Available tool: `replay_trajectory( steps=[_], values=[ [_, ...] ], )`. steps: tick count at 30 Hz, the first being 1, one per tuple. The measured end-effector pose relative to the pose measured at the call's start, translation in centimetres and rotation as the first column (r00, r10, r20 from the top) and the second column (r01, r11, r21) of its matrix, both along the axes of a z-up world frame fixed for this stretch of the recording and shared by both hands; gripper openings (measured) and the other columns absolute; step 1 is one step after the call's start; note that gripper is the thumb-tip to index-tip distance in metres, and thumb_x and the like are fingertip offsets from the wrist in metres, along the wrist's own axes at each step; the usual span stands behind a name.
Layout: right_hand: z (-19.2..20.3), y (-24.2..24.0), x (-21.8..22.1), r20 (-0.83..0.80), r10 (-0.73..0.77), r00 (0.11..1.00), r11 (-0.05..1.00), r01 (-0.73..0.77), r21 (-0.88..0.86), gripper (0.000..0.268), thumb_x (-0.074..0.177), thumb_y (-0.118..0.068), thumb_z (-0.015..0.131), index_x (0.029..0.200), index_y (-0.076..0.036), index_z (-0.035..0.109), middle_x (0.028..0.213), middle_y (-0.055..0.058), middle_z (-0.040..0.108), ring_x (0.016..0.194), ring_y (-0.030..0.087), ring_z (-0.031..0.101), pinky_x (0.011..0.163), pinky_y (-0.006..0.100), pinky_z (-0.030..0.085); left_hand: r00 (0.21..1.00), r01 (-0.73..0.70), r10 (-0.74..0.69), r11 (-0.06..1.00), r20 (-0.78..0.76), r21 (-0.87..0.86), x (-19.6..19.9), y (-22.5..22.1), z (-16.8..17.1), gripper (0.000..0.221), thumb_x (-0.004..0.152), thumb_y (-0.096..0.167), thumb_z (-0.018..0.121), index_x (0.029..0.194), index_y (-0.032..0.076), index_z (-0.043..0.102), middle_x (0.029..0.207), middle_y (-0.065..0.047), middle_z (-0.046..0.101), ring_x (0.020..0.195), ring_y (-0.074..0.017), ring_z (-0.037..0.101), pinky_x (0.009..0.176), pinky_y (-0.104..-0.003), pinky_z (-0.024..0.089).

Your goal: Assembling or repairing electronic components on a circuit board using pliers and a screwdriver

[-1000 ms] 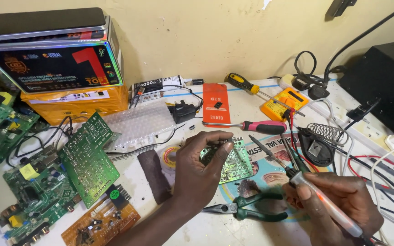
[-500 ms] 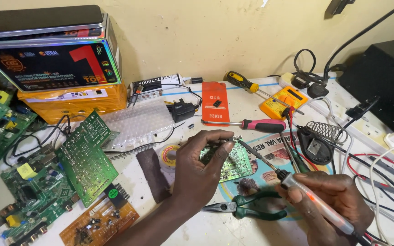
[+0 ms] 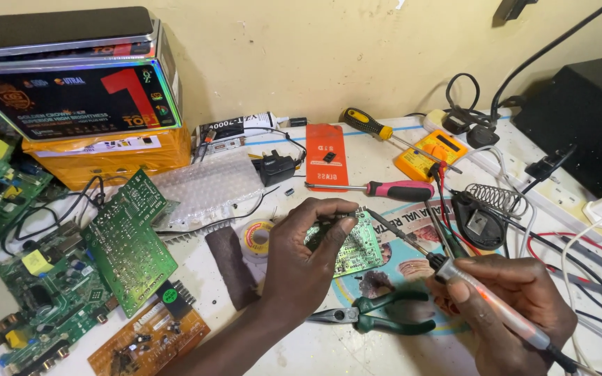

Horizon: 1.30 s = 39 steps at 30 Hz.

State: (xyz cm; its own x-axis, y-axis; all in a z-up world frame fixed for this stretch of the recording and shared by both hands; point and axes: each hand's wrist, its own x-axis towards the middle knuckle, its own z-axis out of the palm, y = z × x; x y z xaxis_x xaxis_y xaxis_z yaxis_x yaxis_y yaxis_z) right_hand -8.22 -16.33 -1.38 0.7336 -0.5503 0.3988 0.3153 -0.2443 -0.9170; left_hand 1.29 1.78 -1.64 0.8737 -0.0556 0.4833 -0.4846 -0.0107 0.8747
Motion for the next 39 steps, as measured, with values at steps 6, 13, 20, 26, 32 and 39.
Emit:
replay_trajectory(
  steps=[6,13,20,26,32,39],
  values=[
    [-0.5,-0.3,0.0,-0.011,0.022,1.000,0.998,-0.021,0.065,0.025,0.081,-0.001,0.068,0.102,0.012,0.060,0.094,0.028,0.070,0.079,0.036,0.075,0.071,0.041,0.069,1.000,-0.005,0.005,1.000,0.010,0.018,-0.1,0.1,0.1,0.018,0.096,0.024,0.065,0.104,0.012,0.075,0.099,-0.001,0.078,0.095,-0.0150,0.073,0.086,-0.032,0.056],
    [-0.9,-1.3,0.1,0.012,0.011,1.000,0.993,-0.010,-0.119,0.027,0.084,-0.002,0.071,0.107,0.009,0.063,0.098,0.024,0.070,0.076,0.028,0.071,0.067,0.032,0.060,1.000,-0.009,0.008,0.999,0.028,0.035,-0.1,0.1,0.0,0.018,0.097,0.025,0.064,0.106,0.012,0.074,0.099,-0.001,0.077,0.095,-0.0158,0.072,0.086,-0.032,0.055],
    [-0.8,-0.8,-0.1,-0.002,-0.022,1.000,0.999,0.022,-0.035,0.028,0.081,-0.004,0.071,0.105,0.009,0.061,0.097,0.024,0.071,0.078,0.029,0.073,0.060,0.031,0.062,0.990,-0.059,0.045,0.993,0.133,0.103,-0.2,0.0,-0.2,0.017,0.098,0.022,0.062,0.107,0.012,0.073,0.101,-0.003,0.076,0.097,-0.0204,0.072,0.086,-0.035,0.055],
    [-0.8,-1.0,0.1,-0.051,0.039,0.998,0.999,-0.039,0.000,0.032,0.078,-0.003,0.072,0.106,0.009,0.063,0.099,0.025,0.072,0.075,0.033,0.076,0.069,0.036,0.065,0.991,-0.056,0.041,0.991,0.124,0.119,-0.2,0.0,-0.1,0.017,0.098,0.022,0.061,0.107,0.012,0.073,0.102,-0.003,0.077,0.100,-0.0209,0.073,0.089,-0.036,0.053],
    [-0.8,-1.5,0.1,-0.027,-0.011,1.000,0.988,0.007,-0.153,0.026,0.084,-0.006,0.072,0.107,0.006,0.065,0.095,0.018,0.071,0.078,0.021,0.069,0.068,0.026,0.054,0.991,-0.051,0.041,0.995,0.130,0.081,-0.1,0.0,-0.1,0.018,0.099,0.023,0.060,0.106,0.012,0.072,0.100,-0.003,0.076,0.099,-0.0202,0.072,0.089,-0.036,0.054],
    [-0.9,-1.2,0.0,-0.008,0.022,1.000,1.000,-0.022,-0.001,0.029,0.078,-0.003,0.070,0.103,0.010,0.063,0.094,0.023,0.070,0.078,0.030,0.074,0.070,0.034,0.064,0.993,-0.058,0.049,0.995,0.107,0.087,-0.1,-0.1,-0.3,0.015,0.098,0.021,0.062,0.107,0.013,0.072,0.102,-0.002,0.076,0.101,-0.0203,0.072,0.090,-0.036,0.053]
  ],
)
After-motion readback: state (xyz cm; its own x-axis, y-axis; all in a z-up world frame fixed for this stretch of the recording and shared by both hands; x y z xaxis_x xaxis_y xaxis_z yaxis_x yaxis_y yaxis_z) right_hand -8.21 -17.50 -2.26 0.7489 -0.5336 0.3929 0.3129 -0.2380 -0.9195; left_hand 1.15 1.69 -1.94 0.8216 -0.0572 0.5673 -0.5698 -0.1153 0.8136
